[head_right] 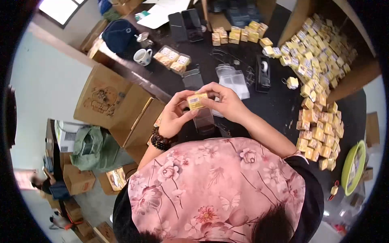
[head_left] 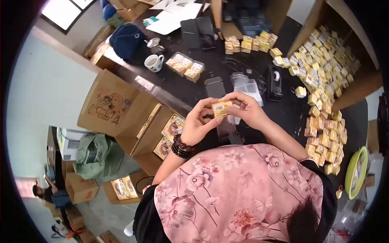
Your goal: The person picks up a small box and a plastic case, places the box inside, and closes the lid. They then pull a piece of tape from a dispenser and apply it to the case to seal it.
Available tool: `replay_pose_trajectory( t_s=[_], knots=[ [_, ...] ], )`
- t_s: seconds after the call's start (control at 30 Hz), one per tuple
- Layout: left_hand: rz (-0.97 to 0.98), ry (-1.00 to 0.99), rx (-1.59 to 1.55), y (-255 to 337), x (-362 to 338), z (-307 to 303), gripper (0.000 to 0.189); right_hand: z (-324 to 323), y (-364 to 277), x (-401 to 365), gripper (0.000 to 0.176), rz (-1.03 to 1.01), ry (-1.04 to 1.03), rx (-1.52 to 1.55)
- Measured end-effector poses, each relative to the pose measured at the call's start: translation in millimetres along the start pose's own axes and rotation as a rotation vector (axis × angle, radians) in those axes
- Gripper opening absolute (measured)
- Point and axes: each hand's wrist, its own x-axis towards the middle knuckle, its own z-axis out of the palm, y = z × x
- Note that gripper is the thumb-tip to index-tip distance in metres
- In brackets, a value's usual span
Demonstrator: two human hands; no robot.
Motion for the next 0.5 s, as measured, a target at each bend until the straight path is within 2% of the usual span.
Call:
replay_pose_trajectory(
  t_s=[0.03,0.1,0.13,0.17,0.23,0.3,0.37,0.5],
  knots=[
    [-0.05,-0.055,-0.014,-3,1,-2,0.049,-5,7,-3,0.023,-0.031,-0.017,-0.021],
    [0.106,-0.077,0.168,-2,8,0,0.049,-6,17,-2,0.019,-0.238,0.051,-0.088],
    [0.146,-0.043,0.239,-1,9,4,0.049,-3,15,-4,0.015,-0.217,0.083,0.041],
    [0.139,-0.061,0.237,-2,11,10,0.049,-5,13,-4,0.015,-0.218,0.102,0.042],
    [0.198,0.037,0.091,-5,11,22,0.053,-11,9,-1,0.015,-0.196,0.115,0.127],
    [0.19,0.036,0.08,-5,13,23,0.057,-20,-1,-1,0.018,-0.148,0.113,0.063],
    [0.116,0.007,0.183,-3,14,22,0.059,-19,-9,0,0.021,-0.03,0.028,-0.088],
    [0.129,-0.024,0.339,2,16,25,0.059,-30,-1,2,0.015,0.019,0.062,-0.048]
  ],
)
